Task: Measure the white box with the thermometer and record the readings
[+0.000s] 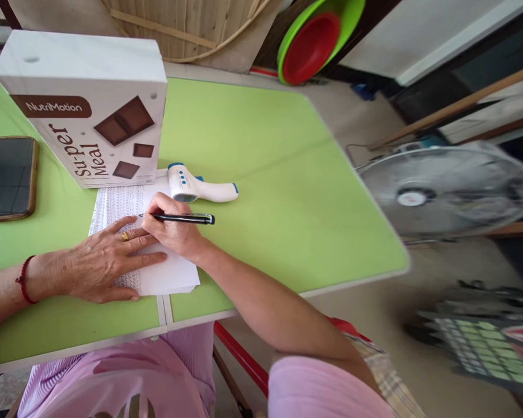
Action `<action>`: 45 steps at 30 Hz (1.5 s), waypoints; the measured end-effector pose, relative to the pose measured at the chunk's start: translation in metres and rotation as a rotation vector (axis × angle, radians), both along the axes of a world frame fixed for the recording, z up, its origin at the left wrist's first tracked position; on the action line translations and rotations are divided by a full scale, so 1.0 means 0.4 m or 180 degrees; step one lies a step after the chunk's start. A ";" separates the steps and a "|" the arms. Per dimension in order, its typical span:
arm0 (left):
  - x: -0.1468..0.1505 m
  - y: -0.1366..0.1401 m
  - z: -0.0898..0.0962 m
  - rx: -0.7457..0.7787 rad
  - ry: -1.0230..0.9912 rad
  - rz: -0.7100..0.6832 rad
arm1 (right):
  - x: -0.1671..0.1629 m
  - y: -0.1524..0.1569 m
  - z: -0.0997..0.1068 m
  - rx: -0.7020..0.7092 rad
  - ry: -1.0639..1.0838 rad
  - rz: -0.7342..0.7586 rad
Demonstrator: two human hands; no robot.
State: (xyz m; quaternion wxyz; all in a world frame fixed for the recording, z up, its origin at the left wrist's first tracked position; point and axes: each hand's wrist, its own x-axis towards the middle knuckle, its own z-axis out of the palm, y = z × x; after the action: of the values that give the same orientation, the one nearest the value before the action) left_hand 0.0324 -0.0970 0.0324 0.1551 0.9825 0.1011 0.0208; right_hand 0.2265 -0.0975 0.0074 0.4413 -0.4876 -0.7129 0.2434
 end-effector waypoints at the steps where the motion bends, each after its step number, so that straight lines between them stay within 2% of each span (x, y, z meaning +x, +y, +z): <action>1: 0.000 0.000 0.000 -0.0008 -0.0003 0.0001 | 0.001 0.000 0.000 -0.0032 -0.0016 0.0017; 30: 0.002 0.001 -0.002 0.0039 -0.0070 -0.0059 | 0.004 0.001 0.007 -0.0070 -0.0084 -0.0039; 45: -0.001 0.002 -0.001 0.0048 -0.0010 -0.0073 | 0.005 0.003 0.010 -0.0087 0.0031 -0.0217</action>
State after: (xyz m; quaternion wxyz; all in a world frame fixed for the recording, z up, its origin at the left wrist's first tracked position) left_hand 0.0322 -0.0964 0.0321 0.1481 0.9847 0.0895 0.0213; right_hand 0.2284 -0.0962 0.0114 0.4461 -0.5164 -0.6904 0.2403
